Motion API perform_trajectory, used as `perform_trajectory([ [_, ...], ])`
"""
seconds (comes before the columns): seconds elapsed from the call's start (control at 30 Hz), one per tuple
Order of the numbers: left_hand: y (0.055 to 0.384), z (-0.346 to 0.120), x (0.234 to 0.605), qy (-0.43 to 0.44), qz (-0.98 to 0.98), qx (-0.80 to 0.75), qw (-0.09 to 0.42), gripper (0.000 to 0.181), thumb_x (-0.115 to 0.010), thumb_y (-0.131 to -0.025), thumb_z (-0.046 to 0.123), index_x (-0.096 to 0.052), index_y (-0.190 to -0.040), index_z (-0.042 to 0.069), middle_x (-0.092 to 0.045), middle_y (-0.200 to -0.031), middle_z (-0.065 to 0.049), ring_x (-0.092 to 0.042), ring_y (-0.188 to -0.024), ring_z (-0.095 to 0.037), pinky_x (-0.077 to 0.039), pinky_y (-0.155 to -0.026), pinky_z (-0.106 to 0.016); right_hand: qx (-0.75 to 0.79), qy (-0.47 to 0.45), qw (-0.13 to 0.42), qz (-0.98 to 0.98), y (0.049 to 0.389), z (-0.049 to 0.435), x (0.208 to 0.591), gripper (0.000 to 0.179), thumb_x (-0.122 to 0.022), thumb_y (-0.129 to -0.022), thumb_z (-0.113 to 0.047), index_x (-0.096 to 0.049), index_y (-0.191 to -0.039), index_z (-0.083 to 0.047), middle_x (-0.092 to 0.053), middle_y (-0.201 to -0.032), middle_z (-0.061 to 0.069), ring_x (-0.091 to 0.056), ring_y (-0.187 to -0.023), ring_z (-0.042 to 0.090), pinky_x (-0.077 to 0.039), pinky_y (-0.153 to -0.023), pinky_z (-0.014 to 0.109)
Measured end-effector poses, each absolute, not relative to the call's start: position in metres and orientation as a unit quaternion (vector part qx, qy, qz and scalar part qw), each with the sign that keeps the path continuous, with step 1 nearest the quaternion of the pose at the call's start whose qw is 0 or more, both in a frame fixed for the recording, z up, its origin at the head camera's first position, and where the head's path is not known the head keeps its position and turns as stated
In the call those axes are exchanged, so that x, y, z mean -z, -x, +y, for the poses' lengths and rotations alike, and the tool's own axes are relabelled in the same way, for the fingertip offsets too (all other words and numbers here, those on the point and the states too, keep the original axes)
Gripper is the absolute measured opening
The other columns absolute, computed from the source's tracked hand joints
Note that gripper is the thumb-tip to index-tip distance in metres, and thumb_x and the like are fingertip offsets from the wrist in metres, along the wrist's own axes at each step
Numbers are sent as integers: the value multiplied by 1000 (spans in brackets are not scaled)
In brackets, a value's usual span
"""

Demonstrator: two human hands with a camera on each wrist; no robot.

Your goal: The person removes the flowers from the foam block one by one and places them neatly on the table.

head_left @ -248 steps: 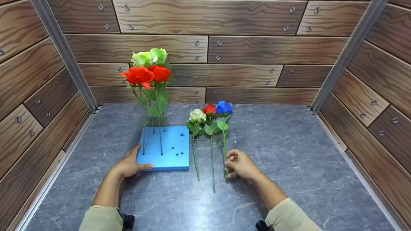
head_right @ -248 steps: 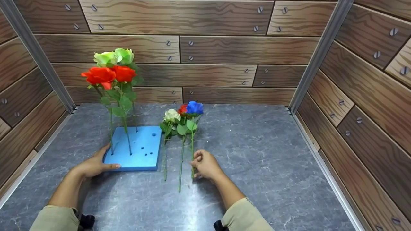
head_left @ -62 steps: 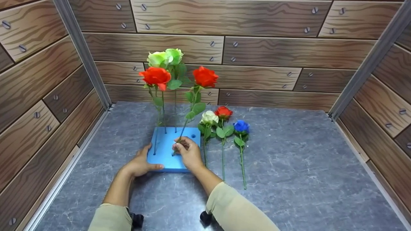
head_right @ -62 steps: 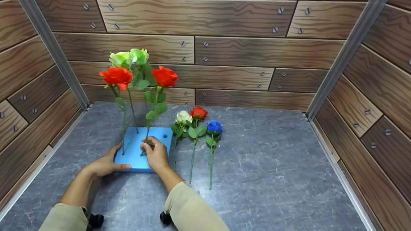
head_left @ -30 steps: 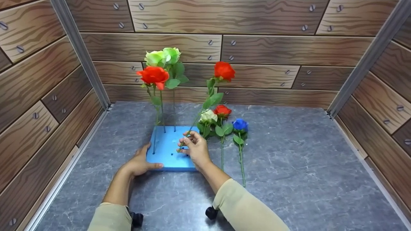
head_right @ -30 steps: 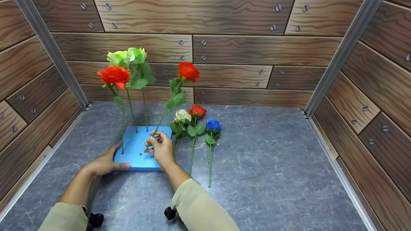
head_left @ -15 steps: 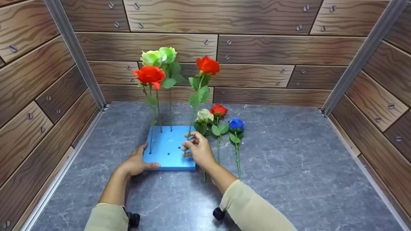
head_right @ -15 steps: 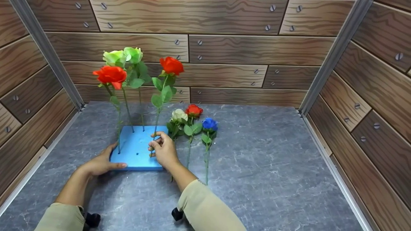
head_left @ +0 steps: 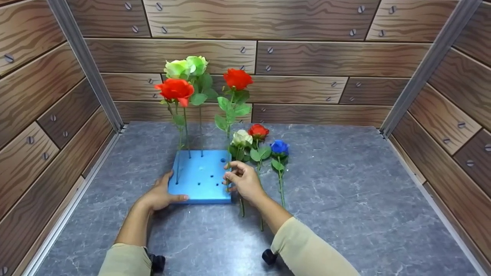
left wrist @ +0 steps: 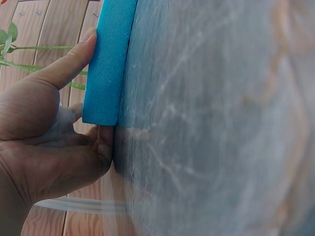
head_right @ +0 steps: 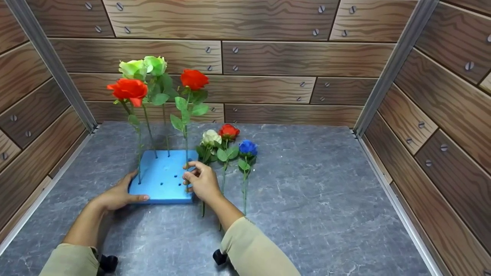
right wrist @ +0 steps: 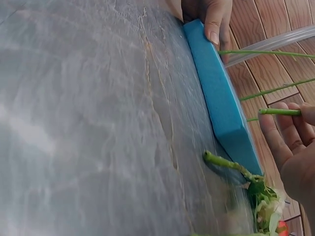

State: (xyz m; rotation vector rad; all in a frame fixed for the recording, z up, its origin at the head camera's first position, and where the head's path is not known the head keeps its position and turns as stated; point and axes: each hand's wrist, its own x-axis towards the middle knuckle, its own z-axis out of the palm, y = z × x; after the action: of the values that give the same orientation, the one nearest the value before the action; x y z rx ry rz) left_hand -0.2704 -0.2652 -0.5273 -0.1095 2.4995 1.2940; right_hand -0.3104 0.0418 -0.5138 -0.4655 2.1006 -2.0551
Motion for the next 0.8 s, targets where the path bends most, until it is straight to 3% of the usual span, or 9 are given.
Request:
perform_trajectory([
  [0.3, 271, -265, 528, 37, 877, -451, 165, 129, -90, -90, 44, 1, -175, 8, 4, -177, -36, -4, -163, -63, -22, -129, -77, 667, 159, 59, 725, 306, 59, 514, 26, -73, -103, -7, -71, -123, 10, -75, -91, 5, -76, -80, 14, -68, -71, 51],
  [0.8, 271, -265, 528, 34, 877, -450, 166, 131, -90, -89, 45, 2, -175, 7, 5, -177, -36, -3, -162, -63, -20, -129, -77, 659, 124, 49, 740, 299, 92, 519, 23, -73, -102, -3, -72, -122, 8, -71, -96, 5, -76, -76, 14, -68, -67, 46],
])
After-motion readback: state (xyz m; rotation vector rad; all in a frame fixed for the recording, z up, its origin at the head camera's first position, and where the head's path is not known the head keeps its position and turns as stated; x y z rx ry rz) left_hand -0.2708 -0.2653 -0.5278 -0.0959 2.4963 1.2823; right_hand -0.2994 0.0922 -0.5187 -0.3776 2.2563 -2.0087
